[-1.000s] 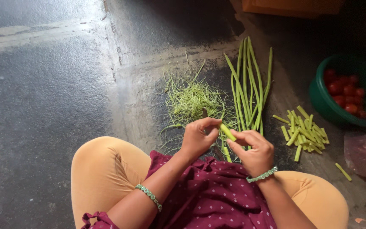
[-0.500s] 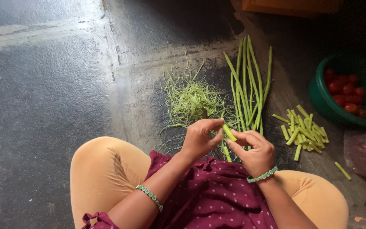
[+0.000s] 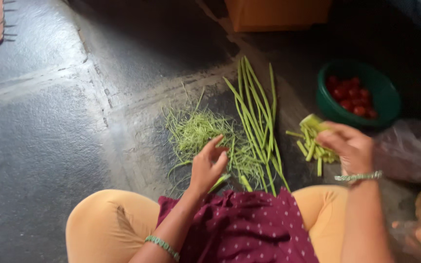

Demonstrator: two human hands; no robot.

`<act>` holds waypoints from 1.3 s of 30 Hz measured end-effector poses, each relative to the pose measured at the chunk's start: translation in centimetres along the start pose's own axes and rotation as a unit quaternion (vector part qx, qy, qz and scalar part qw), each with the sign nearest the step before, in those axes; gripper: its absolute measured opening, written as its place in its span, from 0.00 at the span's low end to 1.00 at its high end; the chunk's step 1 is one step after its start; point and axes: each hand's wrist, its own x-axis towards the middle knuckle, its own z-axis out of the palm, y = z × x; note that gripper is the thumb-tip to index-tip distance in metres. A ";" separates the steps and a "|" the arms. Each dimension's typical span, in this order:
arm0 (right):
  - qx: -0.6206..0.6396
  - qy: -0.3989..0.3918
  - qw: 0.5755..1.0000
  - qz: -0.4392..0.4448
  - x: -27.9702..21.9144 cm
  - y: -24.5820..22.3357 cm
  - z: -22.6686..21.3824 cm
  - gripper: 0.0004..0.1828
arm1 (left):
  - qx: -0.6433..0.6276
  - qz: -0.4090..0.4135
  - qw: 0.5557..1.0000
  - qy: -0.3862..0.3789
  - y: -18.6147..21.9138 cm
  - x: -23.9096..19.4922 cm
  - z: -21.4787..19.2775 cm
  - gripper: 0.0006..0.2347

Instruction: The person sits on the floor and peels the fibrous strings from long green beans by hand. The peeled beans are placed in a pile, and the removed strings are discarded to the side.

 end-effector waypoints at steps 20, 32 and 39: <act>0.560 -0.184 0.775 0.228 -1.3 -0.3 -0.9 0.13 | 0.064 0.016 0.939 -0.338 5.6 -2.9 0.5 0.25; 0.576 -0.003 0.798 0.177 -3.1 -1.2 -2.4 0.13 | -0.632 0.016 0.715 -0.299 12.6 2.9 4.7 0.32; 0.635 -0.208 0.691 0.274 -4.1 -1.6 1.9 0.15 | -0.527 -0.025 0.817 -0.231 10.3 2.2 3.6 0.30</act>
